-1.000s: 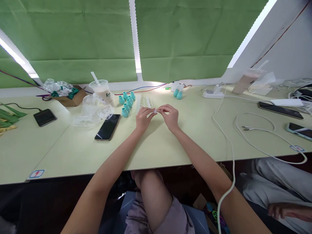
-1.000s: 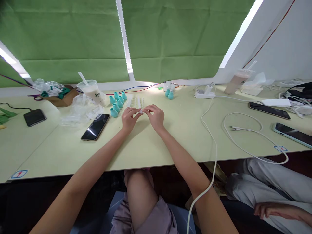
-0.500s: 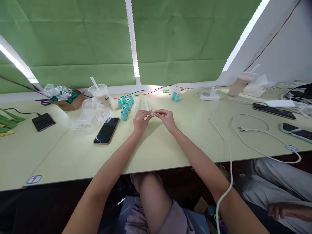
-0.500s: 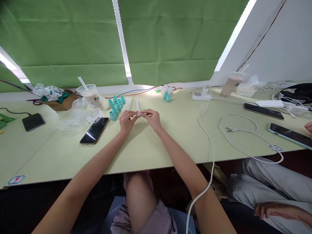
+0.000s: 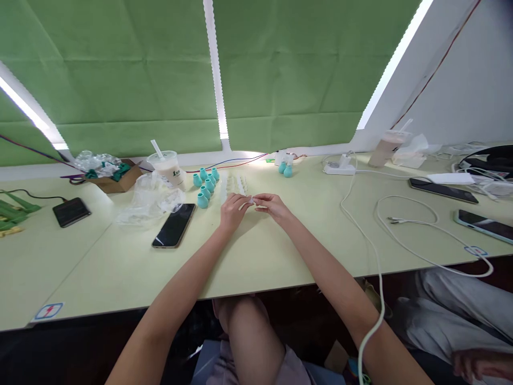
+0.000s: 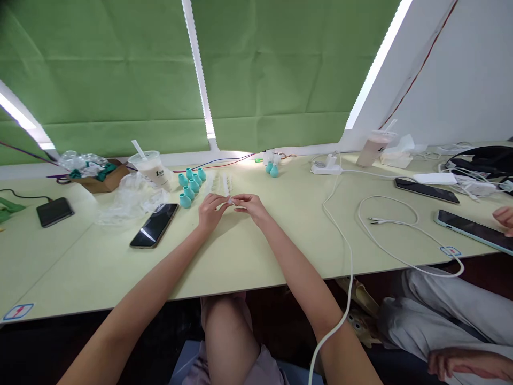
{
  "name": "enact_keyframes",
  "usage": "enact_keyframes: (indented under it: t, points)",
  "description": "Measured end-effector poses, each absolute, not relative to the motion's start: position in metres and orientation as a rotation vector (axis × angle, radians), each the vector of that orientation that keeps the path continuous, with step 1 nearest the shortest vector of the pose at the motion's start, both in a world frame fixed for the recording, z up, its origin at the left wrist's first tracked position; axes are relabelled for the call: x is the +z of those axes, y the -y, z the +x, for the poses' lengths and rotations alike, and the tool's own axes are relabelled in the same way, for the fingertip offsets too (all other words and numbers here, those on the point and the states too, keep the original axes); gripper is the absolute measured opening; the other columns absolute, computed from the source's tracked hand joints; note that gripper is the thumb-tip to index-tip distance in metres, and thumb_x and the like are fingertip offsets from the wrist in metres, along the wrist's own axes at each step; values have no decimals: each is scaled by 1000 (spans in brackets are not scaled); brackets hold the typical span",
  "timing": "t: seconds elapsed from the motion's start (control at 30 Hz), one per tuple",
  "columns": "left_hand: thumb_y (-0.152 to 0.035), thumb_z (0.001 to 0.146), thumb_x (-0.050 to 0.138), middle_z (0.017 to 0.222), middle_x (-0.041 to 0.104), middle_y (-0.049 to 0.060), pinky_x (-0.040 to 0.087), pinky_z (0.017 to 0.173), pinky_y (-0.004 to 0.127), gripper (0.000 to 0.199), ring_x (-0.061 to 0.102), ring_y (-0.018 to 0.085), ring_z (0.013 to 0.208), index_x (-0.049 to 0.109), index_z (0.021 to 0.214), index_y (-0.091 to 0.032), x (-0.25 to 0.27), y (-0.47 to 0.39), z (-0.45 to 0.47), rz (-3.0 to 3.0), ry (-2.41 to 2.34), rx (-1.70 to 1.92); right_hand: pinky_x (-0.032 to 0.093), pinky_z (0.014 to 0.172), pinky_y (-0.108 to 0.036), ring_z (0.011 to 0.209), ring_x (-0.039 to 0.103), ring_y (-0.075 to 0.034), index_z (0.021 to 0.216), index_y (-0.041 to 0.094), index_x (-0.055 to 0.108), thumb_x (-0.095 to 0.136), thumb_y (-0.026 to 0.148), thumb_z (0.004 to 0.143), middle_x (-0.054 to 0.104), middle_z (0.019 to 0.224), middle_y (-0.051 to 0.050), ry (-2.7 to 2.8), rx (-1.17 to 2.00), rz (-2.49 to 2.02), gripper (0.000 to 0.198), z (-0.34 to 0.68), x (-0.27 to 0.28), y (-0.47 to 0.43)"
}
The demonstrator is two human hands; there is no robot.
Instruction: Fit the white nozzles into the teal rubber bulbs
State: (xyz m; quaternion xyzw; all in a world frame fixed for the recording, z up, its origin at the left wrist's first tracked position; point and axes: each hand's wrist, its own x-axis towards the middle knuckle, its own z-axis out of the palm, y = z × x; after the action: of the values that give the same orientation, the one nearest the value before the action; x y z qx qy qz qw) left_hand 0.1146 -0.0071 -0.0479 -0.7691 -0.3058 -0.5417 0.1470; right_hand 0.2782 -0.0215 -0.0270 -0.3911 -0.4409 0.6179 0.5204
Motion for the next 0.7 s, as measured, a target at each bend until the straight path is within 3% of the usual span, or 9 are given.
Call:
enact_keyframes:
  t: [0.13,0.33,0.7]
  points:
    - [-28,86,61,75,69,3,47,63,27,13,59,14,70,70,84,-20,-50,7,114,-2235,879,-1546,48,72,-27,70,56,-10,66,19,72,89,32,38,65,69,1,1032,1520,-938,35,280,-28,19]
    - [-26,86,62,75,69,3,48,63,26,11,60,13,71,70,83,-20,-51,7,114,-2251,853,-1562,40,60,-22,64,50,-7,71,20,74,87,32,45,67,71,0,1121,1509,-962,31,284,-29,18]
    - [-28,85,63,72,68,3,44,58,25,11,57,13,68,70,83,-19,-54,10,118,-2270,917,-1561,45,64,-22,62,53,-7,65,18,73,88,25,41,67,69,0,1014,1578,-982,30,282,-29,20]
